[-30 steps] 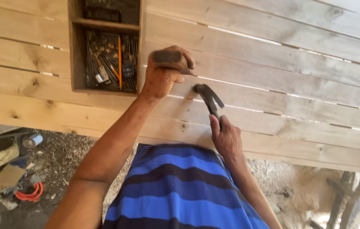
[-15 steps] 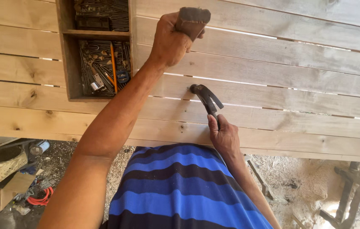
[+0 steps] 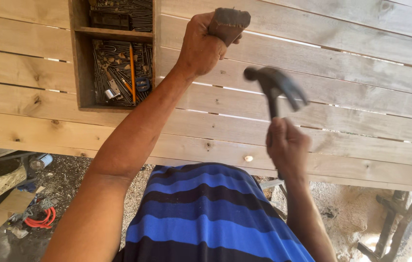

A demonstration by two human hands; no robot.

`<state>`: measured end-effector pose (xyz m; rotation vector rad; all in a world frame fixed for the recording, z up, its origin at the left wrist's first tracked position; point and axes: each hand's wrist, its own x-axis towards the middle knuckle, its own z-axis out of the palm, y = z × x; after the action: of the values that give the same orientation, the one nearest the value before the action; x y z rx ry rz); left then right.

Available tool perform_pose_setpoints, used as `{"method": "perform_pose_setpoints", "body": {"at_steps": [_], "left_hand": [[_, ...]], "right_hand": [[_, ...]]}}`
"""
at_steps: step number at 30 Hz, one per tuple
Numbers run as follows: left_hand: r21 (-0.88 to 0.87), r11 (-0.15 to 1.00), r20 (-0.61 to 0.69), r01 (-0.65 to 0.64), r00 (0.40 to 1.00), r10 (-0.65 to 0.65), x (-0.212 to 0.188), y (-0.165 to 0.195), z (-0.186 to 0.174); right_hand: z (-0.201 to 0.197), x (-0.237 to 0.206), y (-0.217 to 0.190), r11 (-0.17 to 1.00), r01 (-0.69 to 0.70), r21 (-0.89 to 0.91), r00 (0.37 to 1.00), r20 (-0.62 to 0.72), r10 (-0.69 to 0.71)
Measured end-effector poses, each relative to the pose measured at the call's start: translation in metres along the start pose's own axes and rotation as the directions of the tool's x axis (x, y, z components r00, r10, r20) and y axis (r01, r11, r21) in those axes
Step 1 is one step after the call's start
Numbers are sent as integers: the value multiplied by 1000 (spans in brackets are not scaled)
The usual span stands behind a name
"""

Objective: The person hammers nails into a slatted wooden plank structure, taking nails one at a time from a wooden compartment box on the work surface. They position each nail on the wood with one hand and drive it in with a claw hammer, repeating across different spots on the planks.

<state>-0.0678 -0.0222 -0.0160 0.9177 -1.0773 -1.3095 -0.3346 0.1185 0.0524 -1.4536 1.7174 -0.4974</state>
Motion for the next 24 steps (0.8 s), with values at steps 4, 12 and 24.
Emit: {"method": "perform_pose_setpoints", "body": {"at_steps": [4, 12, 24], "left_hand": [[38, 999, -28, 22, 999, -21, -3, -2, 5], [2, 996, 54, -90, 994, 90, -13, -16, -2], [-15, 992, 68, -127, 989, 127, -25, -16, -6]], "right_hand": [[-45, 0, -49, 909, 363, 205, 930, -143, -339], [-38, 10, -112, 799, 529, 285, 848, -187, -495], [-65, -23, -136, 845, 519, 126, 851, -164, -499]]}}
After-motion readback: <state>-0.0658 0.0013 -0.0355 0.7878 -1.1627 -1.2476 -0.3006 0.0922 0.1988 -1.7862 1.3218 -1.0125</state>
